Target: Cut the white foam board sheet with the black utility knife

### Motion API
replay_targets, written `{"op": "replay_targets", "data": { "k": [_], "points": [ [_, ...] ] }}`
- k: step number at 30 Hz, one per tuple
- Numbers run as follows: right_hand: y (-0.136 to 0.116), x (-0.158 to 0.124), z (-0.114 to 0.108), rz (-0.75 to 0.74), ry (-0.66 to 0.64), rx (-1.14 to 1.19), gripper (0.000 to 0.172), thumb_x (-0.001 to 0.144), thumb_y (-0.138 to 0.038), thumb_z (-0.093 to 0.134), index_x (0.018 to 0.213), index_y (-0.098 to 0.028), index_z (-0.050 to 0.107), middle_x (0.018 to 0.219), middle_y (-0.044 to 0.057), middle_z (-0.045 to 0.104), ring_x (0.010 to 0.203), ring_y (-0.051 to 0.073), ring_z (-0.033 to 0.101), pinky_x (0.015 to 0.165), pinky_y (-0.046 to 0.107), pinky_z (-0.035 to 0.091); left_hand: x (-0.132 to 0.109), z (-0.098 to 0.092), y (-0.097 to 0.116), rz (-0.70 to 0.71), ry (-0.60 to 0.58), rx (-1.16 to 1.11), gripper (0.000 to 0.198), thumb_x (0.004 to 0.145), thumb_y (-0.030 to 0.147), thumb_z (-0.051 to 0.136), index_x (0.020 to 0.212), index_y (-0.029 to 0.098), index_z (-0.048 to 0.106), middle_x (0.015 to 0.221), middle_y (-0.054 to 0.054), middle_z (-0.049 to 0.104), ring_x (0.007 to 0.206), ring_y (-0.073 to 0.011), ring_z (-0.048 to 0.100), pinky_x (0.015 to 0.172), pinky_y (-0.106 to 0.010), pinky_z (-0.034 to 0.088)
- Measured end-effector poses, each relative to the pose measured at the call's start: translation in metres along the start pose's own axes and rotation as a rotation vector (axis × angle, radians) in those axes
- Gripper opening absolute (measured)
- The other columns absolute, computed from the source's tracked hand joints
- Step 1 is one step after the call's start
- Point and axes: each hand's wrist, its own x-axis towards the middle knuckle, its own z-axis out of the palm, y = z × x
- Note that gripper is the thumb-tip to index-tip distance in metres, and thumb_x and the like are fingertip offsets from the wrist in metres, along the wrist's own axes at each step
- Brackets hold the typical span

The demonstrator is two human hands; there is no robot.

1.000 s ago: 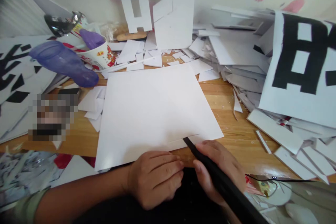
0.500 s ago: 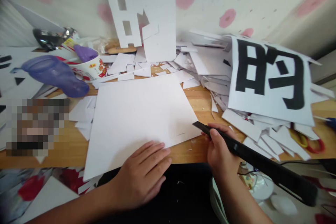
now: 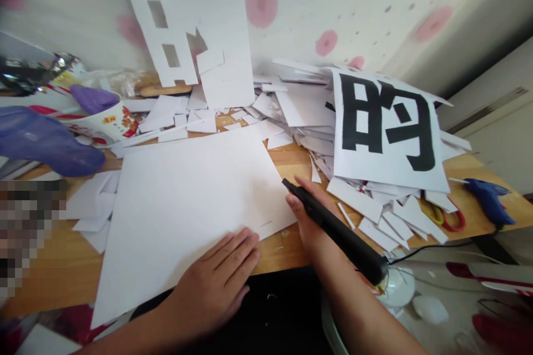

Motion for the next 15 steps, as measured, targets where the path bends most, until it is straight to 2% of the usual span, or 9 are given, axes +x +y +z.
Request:
{"op": "replay_targets", "data": {
  "k": [3,5,7,9,11,13,15],
  "points": [
    [-0.014,0.016,0.005,0.02,-0.043,-0.004,0.042,0.082,-0.047,0.073,0.116,-0.024,0.07,0.096,0.006,0.074,0.088,0.024,0.07,0.083,0.041,0.057,0.002,-0.022,-0.004,0.027,0.104,-0.129,0.027,0.092,0.019,0.052,0.112,0.013,0.068,0.117,-0.011,0.073,0.115,-0.0205,0.066,0.104,-0.036,0.051],
    [-0.019,0.022,0.007,0.046,-0.12,-0.015,0.039,0.085,-0.047,0.069,0.116,-0.024,0.07,0.084,0.004,0.073,0.082,0.023,0.069,0.082,0.041,0.056,-0.008,-0.044,-0.013,-0.077,0.158,-0.152,0.025,0.09,0.015,0.055,0.112,0.015,0.068,0.113,-0.009,0.074,0.111,-0.0185,0.067,0.105,-0.036,0.051],
    [-0.017,0.021,0.01,0.091,-0.159,0.026,0.039,0.087,-0.048,0.067,0.117,-0.023,0.07,0.074,0.002,0.07,0.079,0.021,0.068,0.085,0.042,0.054,-0.029,-0.066,-0.028,-0.275,0.222,-0.055,0.029,0.088,0.011,0.058,0.115,0.016,0.066,0.115,-0.009,0.072,0.111,-0.0197,0.066,0.106,-0.038,0.05],
    [-0.012,0.017,0.012,0.133,-0.137,0.118,0.04,0.088,-0.049,0.065,0.117,-0.022,0.069,0.071,0.002,0.069,0.079,0.021,0.066,0.088,0.043,0.052,-0.059,-0.081,-0.045,-0.544,0.233,0.099,0.03,0.088,0.023,0.062,0.118,0.019,0.065,0.124,-0.01,0.068,0.112,-0.0247,0.065,0.104,-0.043,0.051],
    [-0.005,0.012,0.014,0.145,-0.121,0.18,0.041,0.088,-0.05,0.065,0.118,-0.021,0.069,0.072,0.002,0.068,0.08,0.021,0.066,0.089,0.043,0.051,-0.087,-0.088,-0.057,-0.809,0.224,0.113,0.031,0.088,0.037,0.062,0.115,0.024,0.067,0.126,-0.009,0.066,0.115,-0.0303,0.063,0.101,-0.05,0.051],
    [-0.002,0.008,0.015,0.114,-0.125,0.17,0.04,0.089,-0.049,0.065,0.118,-0.022,0.069,0.072,0.002,0.068,0.081,0.022,0.067,0.088,0.043,0.052,-0.105,-0.087,-0.064,-1.031,0.25,-0.107,0.032,0.086,0.043,0.063,0.112,0.025,0.069,0.129,-0.008,0.064,0.113,-0.0293,0.063,0.093,-0.044,0.056],
    [-0.001,0.007,0.015,0.037,-0.109,0.116,0.038,0.09,-0.048,0.063,0.117,-0.022,0.07,0.07,0.002,0.068,0.079,0.022,0.067,0.086,0.042,0.053,-0.11,-0.083,-0.065,-1.22,0.394,-0.365,0.034,0.081,0.043,0.068,0.108,0.023,0.069,0.129,-0.008,0.062,0.111,-0.026,0.064,0.089,-0.037,0.058]
  ]
}}
